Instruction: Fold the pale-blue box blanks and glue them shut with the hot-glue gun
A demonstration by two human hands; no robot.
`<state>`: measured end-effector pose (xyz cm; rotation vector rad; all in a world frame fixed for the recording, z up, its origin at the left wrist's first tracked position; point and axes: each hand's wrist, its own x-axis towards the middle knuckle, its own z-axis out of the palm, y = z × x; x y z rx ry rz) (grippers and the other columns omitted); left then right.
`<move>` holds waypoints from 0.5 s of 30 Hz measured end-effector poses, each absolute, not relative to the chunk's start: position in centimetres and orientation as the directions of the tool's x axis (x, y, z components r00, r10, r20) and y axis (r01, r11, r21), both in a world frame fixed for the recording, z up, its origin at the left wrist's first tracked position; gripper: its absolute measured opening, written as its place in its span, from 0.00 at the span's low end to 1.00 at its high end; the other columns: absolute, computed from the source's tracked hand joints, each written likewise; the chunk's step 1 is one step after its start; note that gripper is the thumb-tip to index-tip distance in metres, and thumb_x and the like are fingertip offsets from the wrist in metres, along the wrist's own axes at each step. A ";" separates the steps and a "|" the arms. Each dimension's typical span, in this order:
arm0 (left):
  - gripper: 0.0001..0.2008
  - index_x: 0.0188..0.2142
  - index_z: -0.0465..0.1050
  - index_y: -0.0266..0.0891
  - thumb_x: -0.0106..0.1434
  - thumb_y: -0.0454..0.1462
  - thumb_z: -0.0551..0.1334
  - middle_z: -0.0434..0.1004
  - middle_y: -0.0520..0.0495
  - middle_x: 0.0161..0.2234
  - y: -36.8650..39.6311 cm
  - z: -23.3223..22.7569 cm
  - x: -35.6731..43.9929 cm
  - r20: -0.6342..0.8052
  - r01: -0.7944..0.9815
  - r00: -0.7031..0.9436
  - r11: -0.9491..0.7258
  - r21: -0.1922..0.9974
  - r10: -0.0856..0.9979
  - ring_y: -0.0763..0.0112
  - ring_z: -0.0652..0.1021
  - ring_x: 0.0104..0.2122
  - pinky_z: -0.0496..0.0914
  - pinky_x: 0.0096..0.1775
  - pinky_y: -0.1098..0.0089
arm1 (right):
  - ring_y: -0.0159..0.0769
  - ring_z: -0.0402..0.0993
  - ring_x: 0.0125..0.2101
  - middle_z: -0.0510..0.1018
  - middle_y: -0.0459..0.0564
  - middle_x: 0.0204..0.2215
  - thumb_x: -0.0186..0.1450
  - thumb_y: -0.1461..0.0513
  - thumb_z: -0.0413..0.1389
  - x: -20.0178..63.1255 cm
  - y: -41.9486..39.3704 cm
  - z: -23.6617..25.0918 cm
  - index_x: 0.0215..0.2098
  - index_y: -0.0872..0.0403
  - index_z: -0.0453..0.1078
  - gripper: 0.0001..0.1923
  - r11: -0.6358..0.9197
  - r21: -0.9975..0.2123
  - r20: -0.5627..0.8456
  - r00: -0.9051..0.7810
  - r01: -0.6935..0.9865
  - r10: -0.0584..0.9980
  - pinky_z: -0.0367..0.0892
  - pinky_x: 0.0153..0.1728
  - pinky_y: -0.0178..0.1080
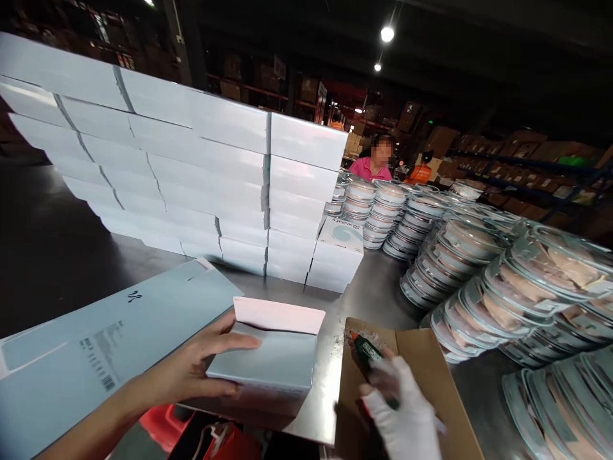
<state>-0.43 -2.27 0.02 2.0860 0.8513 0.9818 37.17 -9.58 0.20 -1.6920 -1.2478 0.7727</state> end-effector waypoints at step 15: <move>0.15 0.51 0.68 0.51 0.67 0.40 0.67 0.69 0.43 0.50 -2.3 -4.2 0.8 0.649 0.071 0.383 -0.722 0.689 0.657 0.49 0.72 0.62 0.72 0.57 0.50 | 0.48 0.68 0.61 0.78 0.53 0.51 0.63 0.70 0.57 28.6 -6.1 0.3 0.63 0.45 0.64 0.32 0.772 -0.409 0.573 -0.522 0.486 0.632 0.69 0.59 0.53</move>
